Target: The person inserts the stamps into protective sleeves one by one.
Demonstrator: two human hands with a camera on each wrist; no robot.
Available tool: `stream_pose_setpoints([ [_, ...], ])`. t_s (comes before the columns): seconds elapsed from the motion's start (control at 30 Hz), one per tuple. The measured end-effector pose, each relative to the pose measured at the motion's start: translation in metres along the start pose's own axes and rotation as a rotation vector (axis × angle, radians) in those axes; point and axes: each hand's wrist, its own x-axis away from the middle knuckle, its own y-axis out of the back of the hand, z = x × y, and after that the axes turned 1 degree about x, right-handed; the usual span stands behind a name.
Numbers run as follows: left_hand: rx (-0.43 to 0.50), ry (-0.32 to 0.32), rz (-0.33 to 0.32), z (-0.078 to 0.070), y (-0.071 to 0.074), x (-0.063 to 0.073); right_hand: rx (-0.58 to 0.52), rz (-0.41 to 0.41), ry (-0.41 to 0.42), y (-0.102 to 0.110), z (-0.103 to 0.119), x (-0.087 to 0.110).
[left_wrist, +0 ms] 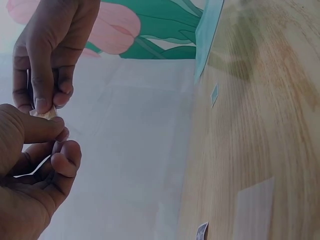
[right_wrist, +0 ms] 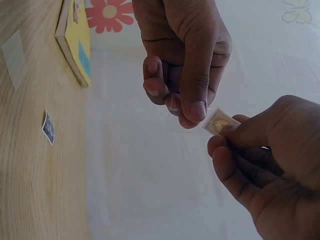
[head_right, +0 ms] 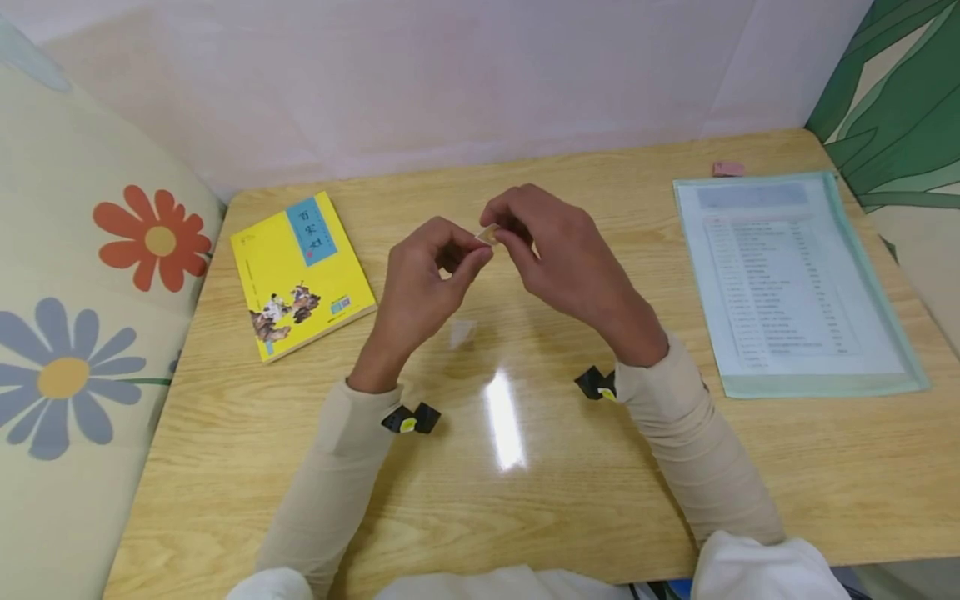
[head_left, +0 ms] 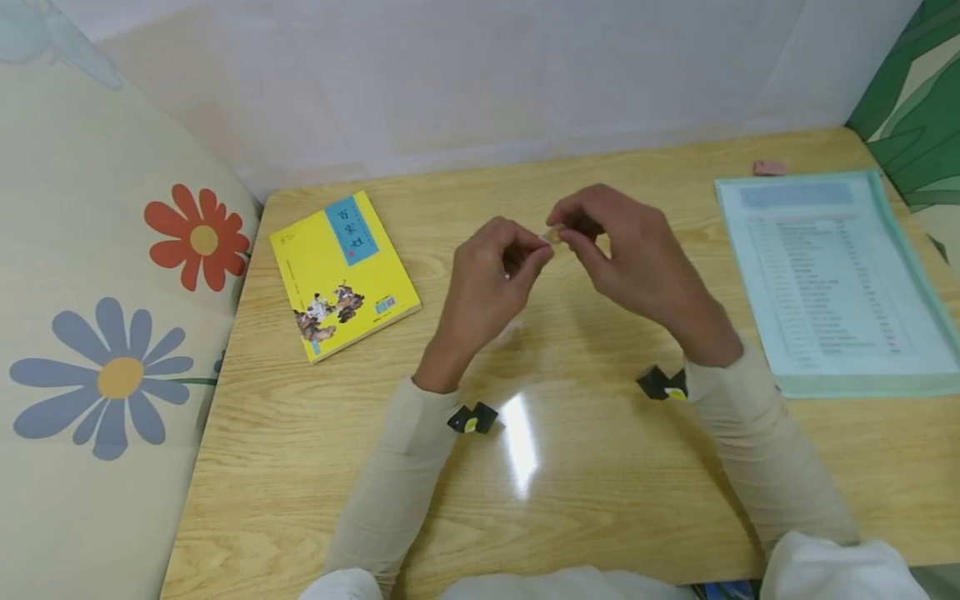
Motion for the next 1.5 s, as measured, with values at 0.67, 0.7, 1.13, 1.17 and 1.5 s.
stream_pose_setpoints([
  [0.67,-0.03,0.006,0.008,-0.0029,-0.0007,-0.0026,0.048,-0.002,0.007,-0.0002,0.0017,-0.0011],
  [0.7,-0.031,0.007,0.01,-0.003,-0.0006,-0.0025,0.046,0.0,0.005,0.0,0.0018,-0.0009],
  [1.13,-0.028,0.011,0.017,-0.0046,0.0001,-0.0016,0.058,0.035,0.003,0.0032,0.0052,-0.0002],
  [1.17,-0.027,0.013,0.018,-0.0043,-0.0001,-0.0014,0.061,0.036,0.002,0.0035,0.0055,0.0],
  [1.5,-0.022,0.002,0.015,-0.0048,0.0001,-0.0008,0.072,0.044,0.002,0.0046,0.0078,-0.0002],
])
